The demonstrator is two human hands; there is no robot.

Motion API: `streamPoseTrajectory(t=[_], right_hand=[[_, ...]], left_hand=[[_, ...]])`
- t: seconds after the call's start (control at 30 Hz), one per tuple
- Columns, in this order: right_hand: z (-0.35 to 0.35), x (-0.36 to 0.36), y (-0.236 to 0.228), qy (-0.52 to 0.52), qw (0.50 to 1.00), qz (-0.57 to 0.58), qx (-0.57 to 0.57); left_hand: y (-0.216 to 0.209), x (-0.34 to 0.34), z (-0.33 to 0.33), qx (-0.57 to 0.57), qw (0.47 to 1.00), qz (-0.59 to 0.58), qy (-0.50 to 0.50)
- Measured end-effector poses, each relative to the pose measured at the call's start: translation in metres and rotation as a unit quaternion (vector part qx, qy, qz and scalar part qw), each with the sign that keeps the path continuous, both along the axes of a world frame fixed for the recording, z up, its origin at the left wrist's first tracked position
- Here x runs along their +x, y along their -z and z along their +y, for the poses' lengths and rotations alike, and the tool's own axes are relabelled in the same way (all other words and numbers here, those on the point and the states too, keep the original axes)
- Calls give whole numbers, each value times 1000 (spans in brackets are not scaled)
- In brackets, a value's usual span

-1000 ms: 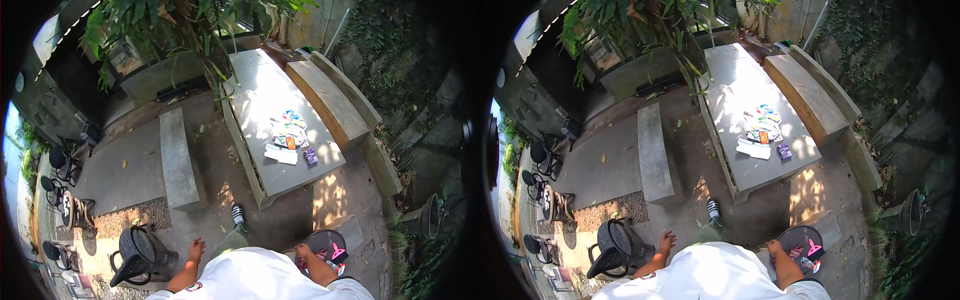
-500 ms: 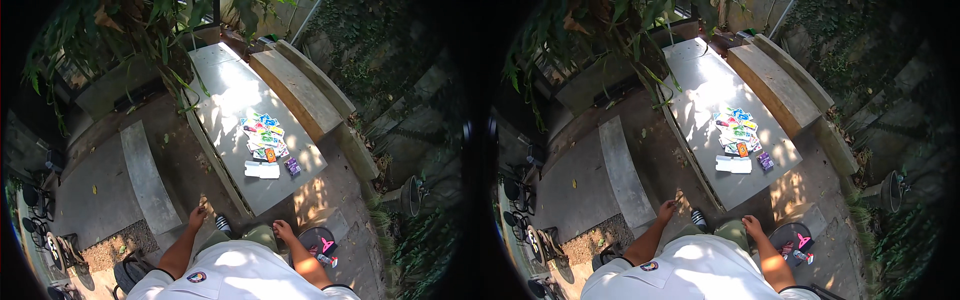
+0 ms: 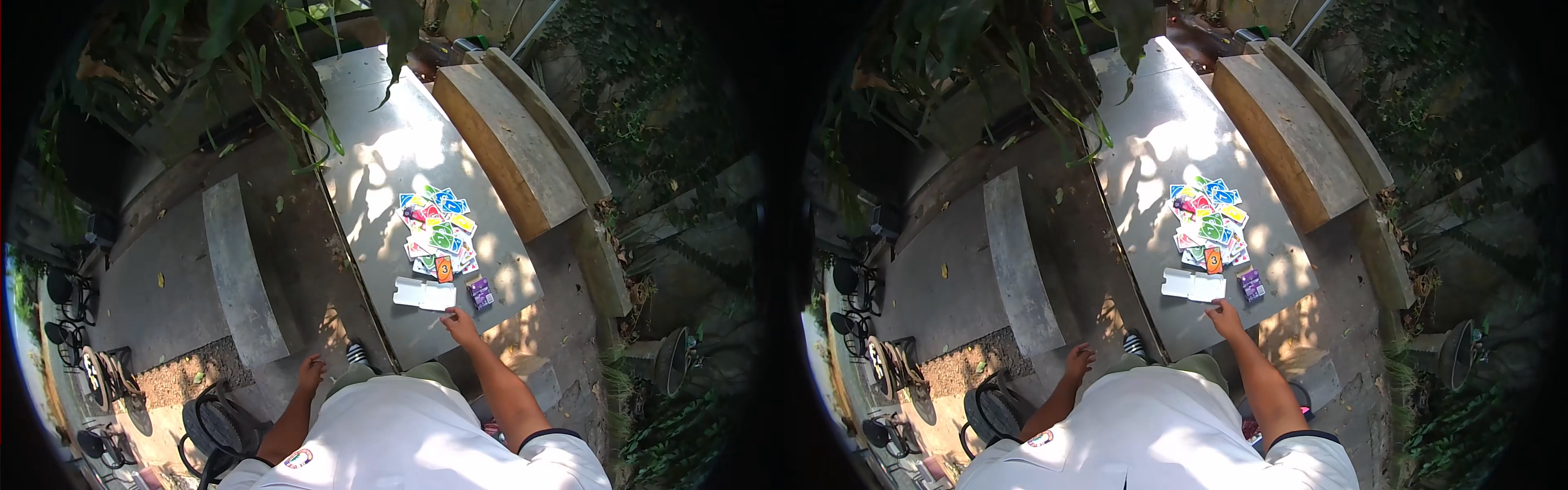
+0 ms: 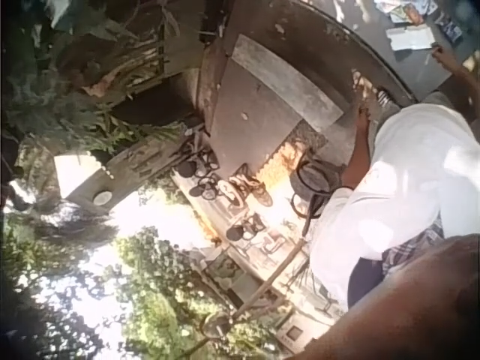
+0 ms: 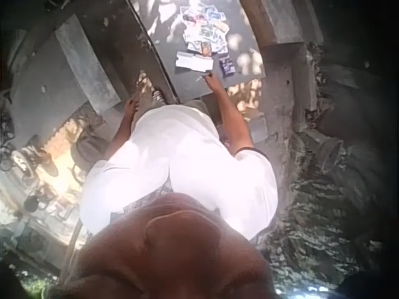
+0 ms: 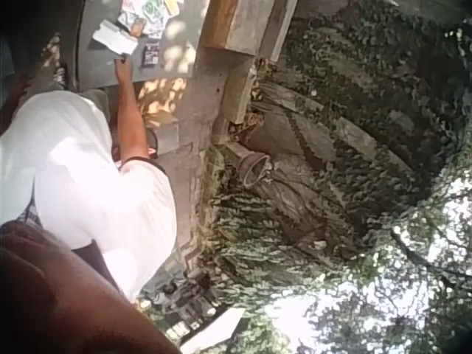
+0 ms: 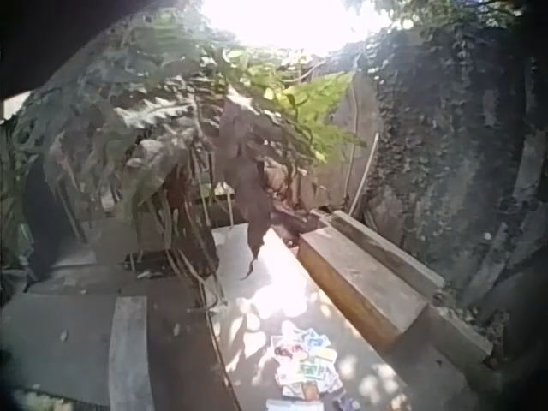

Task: Picking up and sorting playing cards on an outdoor table.

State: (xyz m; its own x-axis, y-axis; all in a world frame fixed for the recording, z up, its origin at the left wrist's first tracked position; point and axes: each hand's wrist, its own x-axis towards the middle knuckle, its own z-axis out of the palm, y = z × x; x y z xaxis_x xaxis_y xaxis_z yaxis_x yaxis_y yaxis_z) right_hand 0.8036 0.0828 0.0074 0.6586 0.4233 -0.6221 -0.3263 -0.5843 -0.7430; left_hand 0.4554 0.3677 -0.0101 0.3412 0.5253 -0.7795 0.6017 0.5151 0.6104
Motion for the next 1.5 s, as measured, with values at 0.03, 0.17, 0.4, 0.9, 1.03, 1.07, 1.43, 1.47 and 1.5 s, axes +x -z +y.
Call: streamPoseTrajectory(t=[0.03, 0.17, 0.4, 0.9, 1.03, 1.07, 1.43, 1.47, 1.5], right_hand=[[9, 18, 2, -53, 995, -74, -38], [40, 88, 9, -206, 948, -193, -145], [83, 158, 23, -360, 880, -214, -223], [71, 142, -22, -318, 878, -326, -145], [70, 104, -49, -250, 904, -342, -54], [73, 91, -60, -251, 903, -347, -38], [120, -55, -118, -237, 878, -412, 56], [118, -65, -120, -180, 898, -395, 65], [115, -73, -121, -125, 914, -378, 77]], left_hand=[[-4, -1, -7, 1, 1000, 8, -9], [-22, -8, -45, -1, 996, 41, -74], [-38, -20, -128, -28, 981, 48, -187], [-64, 11, -124, -3, 980, 66, -190], [-79, 85, -70, -111, 991, -8, -72], [-90, 111, -58, -161, 986, -43, -30], [-79, 260, -6, -439, 864, -224, 102], [-77, 266, -5, -439, 866, -208, 120], [-75, 271, -4, -438, 868, -194, 135]])
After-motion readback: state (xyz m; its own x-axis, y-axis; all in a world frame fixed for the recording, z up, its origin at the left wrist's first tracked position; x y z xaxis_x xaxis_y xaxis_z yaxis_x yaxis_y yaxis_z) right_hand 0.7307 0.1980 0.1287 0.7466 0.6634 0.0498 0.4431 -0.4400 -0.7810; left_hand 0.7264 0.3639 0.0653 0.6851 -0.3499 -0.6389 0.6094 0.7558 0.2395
